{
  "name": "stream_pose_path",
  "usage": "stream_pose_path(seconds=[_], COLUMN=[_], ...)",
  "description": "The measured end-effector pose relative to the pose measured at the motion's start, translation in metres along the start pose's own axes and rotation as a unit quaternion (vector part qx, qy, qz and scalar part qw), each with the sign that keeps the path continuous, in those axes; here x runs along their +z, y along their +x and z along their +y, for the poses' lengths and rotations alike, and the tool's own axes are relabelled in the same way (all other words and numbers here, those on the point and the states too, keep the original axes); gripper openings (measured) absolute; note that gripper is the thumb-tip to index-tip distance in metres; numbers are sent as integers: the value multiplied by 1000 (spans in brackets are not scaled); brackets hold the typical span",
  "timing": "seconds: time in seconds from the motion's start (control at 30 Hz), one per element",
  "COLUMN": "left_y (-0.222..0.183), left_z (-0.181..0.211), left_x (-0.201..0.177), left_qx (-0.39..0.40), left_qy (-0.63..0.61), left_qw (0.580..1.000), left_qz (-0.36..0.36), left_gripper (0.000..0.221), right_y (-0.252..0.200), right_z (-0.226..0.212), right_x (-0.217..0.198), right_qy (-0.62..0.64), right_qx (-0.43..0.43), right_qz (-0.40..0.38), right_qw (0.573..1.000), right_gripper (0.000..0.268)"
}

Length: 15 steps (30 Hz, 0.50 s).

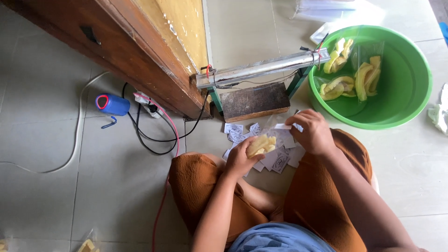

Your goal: The person sits on the floor and packages yellow food items into clear plastic bags. They insert the items, place a label inside each bag, and use a handheld sealing device to close the bags before placing them into a green basin.

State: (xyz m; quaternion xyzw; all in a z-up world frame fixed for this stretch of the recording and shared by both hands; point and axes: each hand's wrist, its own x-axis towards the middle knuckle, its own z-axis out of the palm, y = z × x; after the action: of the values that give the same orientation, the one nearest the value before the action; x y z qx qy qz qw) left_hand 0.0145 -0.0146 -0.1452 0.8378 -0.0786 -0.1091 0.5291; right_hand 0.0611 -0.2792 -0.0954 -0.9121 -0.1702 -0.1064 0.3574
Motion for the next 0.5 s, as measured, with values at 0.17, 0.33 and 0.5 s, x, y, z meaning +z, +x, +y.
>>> stream_pose_path(seconds=[0.17,0.33,0.5], left_y=[2,0,2], left_z=[-6,0,-1], left_x=[2,-1,1], left_qx=[9,22,17], left_qy=[22,20,13], left_qw=[1000,1000,1000], left_qz=[7,-3,-5], left_gripper=[74,72,73], right_y=[-6,-4,-2], right_z=[27,12,-1], right_x=[16,2,6], right_qy=[-65,16,26], right_qx=[-17,67,103], right_qz=[145,202,92], right_qw=[987,977,990], right_gripper=[25,17,21])
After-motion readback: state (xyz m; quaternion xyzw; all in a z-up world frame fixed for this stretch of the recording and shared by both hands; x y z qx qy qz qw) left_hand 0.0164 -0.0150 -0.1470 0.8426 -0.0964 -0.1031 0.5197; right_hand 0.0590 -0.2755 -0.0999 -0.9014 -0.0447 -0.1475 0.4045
